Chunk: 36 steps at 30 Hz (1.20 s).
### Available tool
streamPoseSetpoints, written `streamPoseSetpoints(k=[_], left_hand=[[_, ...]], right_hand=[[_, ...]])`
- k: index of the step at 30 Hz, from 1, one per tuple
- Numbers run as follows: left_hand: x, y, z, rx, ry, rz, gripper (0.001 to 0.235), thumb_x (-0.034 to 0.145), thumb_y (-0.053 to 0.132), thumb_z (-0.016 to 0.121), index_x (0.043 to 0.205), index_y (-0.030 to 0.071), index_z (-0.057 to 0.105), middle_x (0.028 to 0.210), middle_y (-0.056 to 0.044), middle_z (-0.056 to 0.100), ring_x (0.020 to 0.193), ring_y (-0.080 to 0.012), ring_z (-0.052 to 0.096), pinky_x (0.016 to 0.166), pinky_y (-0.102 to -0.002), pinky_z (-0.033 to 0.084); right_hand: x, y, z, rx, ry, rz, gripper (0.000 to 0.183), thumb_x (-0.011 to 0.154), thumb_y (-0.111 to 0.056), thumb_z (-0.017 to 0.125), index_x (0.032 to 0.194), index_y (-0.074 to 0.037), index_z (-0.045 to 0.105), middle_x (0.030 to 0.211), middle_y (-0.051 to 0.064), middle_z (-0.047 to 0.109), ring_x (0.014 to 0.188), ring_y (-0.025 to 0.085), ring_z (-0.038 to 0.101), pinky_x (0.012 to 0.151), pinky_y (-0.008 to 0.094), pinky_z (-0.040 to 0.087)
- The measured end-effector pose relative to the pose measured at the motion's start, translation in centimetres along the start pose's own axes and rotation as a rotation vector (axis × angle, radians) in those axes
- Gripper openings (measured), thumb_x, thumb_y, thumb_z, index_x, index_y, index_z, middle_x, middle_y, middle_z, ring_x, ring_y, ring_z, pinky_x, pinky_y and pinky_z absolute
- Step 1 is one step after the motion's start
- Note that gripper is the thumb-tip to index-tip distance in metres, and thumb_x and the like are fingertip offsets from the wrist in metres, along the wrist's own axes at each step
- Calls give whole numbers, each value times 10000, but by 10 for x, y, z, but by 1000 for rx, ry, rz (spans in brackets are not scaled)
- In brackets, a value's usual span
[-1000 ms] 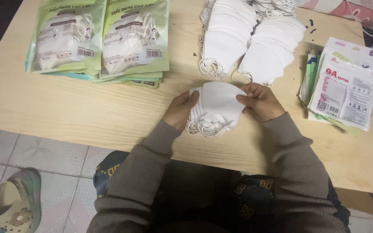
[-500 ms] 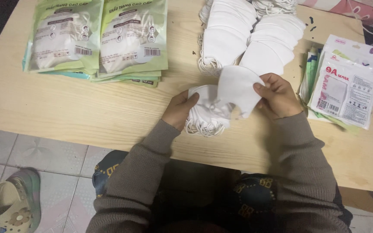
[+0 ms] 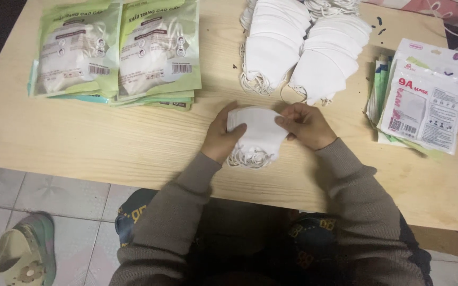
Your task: Folding face masks and placing them into plastic packaging bags
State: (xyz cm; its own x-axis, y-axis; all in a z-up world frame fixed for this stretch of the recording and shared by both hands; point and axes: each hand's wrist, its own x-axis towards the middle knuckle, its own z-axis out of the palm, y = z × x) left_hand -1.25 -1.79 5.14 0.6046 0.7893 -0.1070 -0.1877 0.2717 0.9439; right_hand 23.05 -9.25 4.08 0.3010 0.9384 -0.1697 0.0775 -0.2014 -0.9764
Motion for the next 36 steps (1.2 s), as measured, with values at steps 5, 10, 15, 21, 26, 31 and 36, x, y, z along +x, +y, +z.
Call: streamPoseSetpoints(k=[5,10,15,21,26,31,36], left_hand=[[-12,25,11,308,49,197,590,979,4,538,1513,-135,331,1530,-420,333,1480,-495,254,1256,-576,182],[19,-51,-14,326,-13,108,297,999,71,590,1247,136,741,1244,-115,666,1287,-259,590,1122,-425,456],[19,-55,-16,223,-23,104,285,964,28,607,1193,87,766,1185,-159,696,1238,-270,616,1039,-437,517],[18,-70,-20,216,-39,70,258,934,40,626,1094,150,795,1220,-49,764,1101,-111,687,906,-211,519],[9,-53,-19,224,-161,78,251,985,63,596,1158,130,764,1290,-85,730,921,-119,688,694,-281,554],[10,-62,-11,221,-127,46,257,971,53,590,1133,146,768,1198,-36,755,650,-33,587,522,-205,476],[3,-39,-7,260,-136,21,257,968,65,592,1135,133,774,1154,-14,771,766,-31,654,635,-188,501]], right_hand=[[29,9,-40,-725,344,-198,111,951,-127,752,1062,-116,747,1010,123,722,1001,328,707,814,432,598],[52,-10,-61,-1041,441,-410,166,964,-171,813,1104,-118,742,1070,82,689,1058,303,678,867,412,578],[96,-37,-43,-966,298,-508,268,940,-209,837,1143,-85,713,1152,118,668,1170,366,622,1007,484,512],[152,-56,-25,-855,233,-512,580,875,-468,822,1228,-26,693,1282,170,629,1174,353,575,988,455,435],[198,-76,-20,-824,280,-372,972,826,-602,828,1485,16,471,1526,255,437,1422,421,356,1145,536,301],[219,-93,-8,-988,301,-241,1088,802,-755,706,1559,-54,360,1508,289,405,1383,458,367,1104,547,319],[231,-69,-6,-1242,439,-423,971,824,-890,633,1227,-6,604,1088,278,631,1007,477,572,874,562,416]])
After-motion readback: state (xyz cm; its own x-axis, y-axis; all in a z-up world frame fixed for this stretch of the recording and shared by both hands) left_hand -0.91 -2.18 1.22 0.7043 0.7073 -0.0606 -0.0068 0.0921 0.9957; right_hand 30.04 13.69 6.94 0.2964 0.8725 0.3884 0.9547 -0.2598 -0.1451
